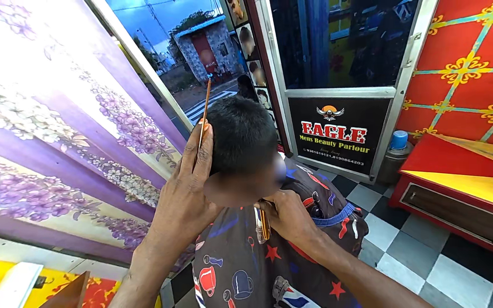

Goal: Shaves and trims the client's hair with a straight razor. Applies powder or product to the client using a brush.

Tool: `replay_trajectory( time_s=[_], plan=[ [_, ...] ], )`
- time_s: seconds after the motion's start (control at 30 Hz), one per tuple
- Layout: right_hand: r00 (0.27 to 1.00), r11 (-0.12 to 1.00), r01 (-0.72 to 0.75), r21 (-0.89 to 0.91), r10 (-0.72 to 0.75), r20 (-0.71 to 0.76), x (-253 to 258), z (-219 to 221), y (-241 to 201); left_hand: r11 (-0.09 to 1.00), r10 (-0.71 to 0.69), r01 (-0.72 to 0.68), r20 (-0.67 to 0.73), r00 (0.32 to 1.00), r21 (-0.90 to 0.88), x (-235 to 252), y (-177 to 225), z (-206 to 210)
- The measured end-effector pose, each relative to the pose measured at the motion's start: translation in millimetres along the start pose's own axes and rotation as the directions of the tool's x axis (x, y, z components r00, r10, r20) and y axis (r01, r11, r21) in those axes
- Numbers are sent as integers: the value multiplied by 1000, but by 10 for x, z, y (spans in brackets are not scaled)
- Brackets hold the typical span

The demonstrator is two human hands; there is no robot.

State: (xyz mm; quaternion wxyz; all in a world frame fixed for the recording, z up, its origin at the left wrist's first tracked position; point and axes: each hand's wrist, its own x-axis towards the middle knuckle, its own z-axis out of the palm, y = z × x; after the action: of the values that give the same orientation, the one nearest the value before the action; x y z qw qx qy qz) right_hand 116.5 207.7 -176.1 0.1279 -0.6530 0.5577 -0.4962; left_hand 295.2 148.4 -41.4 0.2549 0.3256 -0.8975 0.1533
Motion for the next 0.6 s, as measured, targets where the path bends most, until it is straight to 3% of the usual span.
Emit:
replay_trajectory(
  time_s=[0.17, 0.4, 0.6],
  plan=[
    [998, 999, 29, -22, -28, 53, 3, 32, -25, 1000, 6, -6, -8, 1000, -8, -6, -10, 9],
    [1000, 1000, -14, 1, 14, 18, -39, -5, 15, 1000, 9, -9, -28, 1000, -4, -11, -4, 31],
    [951, 962, 199, 188, -236, 202, -401, -298, -6, 976, 79, -63, 68, 995, -206, 7, -185, -149]
  ],
)
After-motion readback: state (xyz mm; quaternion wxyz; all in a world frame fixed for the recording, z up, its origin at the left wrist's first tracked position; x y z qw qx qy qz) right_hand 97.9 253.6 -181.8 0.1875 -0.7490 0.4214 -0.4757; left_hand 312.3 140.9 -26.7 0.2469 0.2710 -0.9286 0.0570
